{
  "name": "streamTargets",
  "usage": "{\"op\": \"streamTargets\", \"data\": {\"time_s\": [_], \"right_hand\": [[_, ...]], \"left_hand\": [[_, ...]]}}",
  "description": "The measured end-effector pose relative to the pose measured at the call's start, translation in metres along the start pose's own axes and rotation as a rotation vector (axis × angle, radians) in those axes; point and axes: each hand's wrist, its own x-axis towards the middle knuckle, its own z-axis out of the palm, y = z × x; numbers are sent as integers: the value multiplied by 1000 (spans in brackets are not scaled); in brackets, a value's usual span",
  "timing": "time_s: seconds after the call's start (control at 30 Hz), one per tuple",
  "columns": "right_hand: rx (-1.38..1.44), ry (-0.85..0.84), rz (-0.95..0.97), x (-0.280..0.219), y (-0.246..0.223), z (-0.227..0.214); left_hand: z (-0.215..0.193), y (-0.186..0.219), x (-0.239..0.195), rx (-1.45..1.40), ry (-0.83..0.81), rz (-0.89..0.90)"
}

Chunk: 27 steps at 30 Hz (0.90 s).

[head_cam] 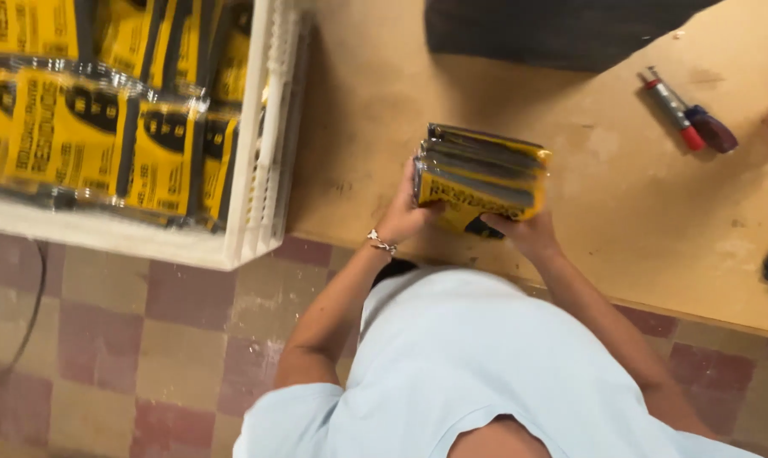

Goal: Packing small packets of trash bags into a larger black plastic bag for distribution.

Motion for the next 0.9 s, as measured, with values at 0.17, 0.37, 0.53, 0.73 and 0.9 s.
{"op": "streamTargets", "data": {"time_s": [0.17, 0.37, 0.53, 0.73, 0.9], "right_hand": [[102, 80, -182, 28, 16, -46], [630, 57, 170, 70, 39, -61], [1138, 51, 528, 85, 57, -64], [1441, -616, 143, 56, 78, -32], [246, 165, 306, 30, 56, -45]], "left_hand": [[19, -55, 53, -11, -103, 345], [25, -45, 68, 16, -174, 259], [13, -57, 80, 289, -275, 312], [36, -51, 93, 464, 1, 31], [95, 54, 102, 758, -238, -628]]}}
